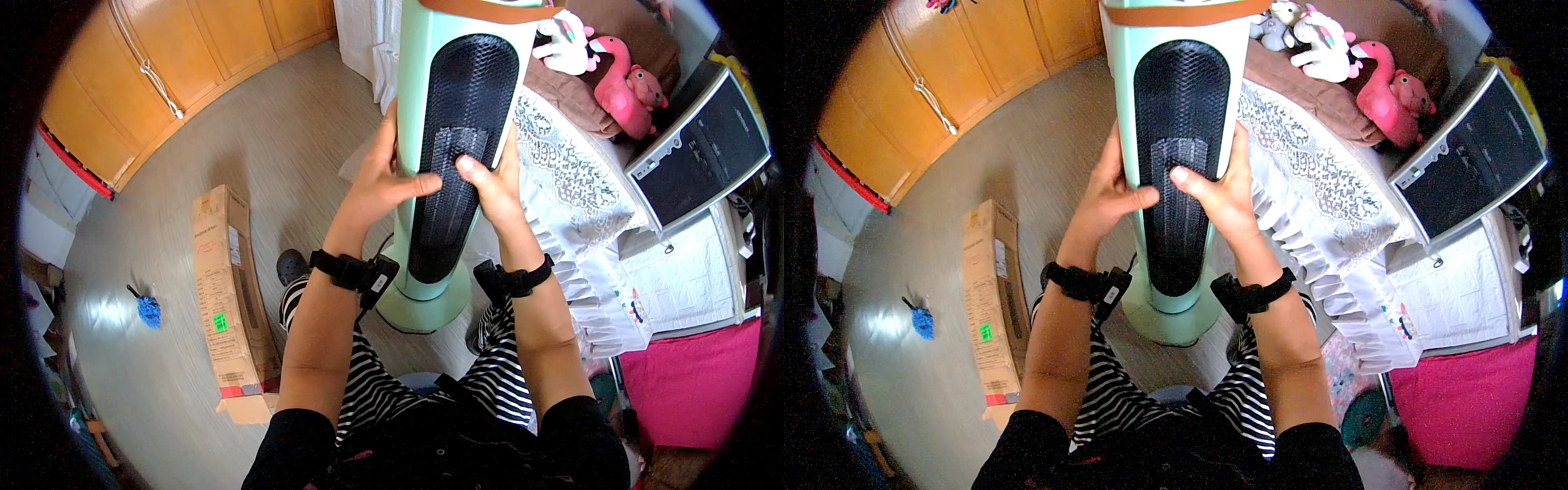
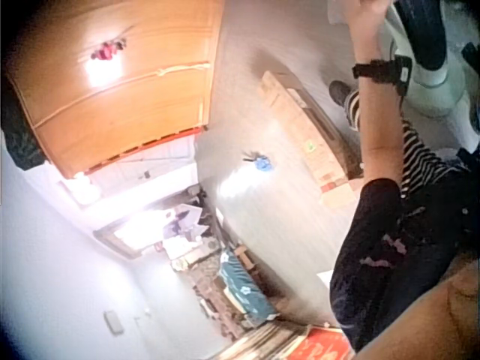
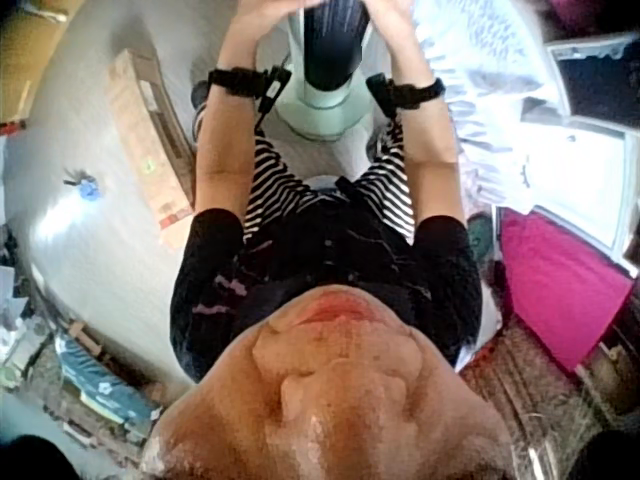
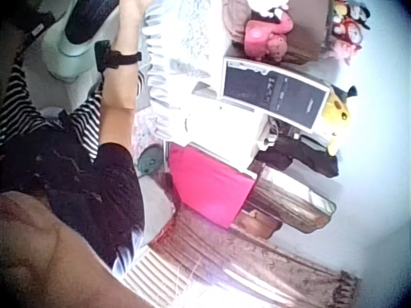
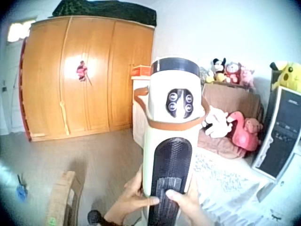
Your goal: The person unpacks a cardboard box containing a light green appliance, removes a red bag and a mat, and then assembles the appliance by attaching the base, body, and top lid. They also briefly handle a pair of scissors and a small blue box.
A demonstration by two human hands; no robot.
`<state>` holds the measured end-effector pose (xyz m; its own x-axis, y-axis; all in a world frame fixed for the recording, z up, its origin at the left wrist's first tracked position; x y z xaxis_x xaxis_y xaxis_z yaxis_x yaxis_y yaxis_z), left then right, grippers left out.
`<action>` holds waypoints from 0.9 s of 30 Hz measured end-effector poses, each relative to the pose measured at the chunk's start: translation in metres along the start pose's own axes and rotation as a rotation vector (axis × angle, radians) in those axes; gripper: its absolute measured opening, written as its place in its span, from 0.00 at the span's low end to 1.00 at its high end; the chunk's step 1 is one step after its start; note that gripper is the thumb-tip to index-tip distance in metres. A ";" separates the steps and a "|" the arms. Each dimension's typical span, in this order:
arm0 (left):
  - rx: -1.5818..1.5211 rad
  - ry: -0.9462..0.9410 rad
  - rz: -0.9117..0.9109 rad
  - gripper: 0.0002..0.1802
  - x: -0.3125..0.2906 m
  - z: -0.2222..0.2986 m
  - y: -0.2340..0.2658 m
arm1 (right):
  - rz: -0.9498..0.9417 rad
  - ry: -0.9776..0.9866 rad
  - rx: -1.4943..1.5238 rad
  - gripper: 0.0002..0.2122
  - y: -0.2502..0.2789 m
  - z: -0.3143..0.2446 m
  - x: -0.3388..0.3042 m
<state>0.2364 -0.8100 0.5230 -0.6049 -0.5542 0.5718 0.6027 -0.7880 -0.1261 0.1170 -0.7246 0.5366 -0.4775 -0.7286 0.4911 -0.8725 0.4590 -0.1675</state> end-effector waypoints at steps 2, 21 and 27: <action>-0.020 -0.010 -0.070 0.66 -0.002 -0.002 -0.008 | 0.033 -0.037 0.031 0.37 0.003 0.005 0.003; 0.091 0.013 0.155 0.53 -0.004 0.000 0.005 | -0.137 -0.084 -0.097 0.38 -0.003 0.011 -0.004; 0.126 0.001 0.159 0.46 -0.007 -0.009 0.010 | -0.077 -0.056 -0.115 0.40 0.000 0.020 -0.007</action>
<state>0.2425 -0.8167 0.5108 -0.4979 -0.6691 0.5517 0.7506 -0.6511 -0.1124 0.1183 -0.7298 0.5157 -0.4177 -0.7895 0.4497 -0.8906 0.4538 -0.0306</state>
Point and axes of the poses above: each hand's wrist, its own x-axis towards the middle knuckle, its own y-axis out of the back of the hand, z = x × y, the point moved 10 cm from there along x, towards the middle knuckle, and after that the axes turned 1 degree about -y, right-handed, at the moved point
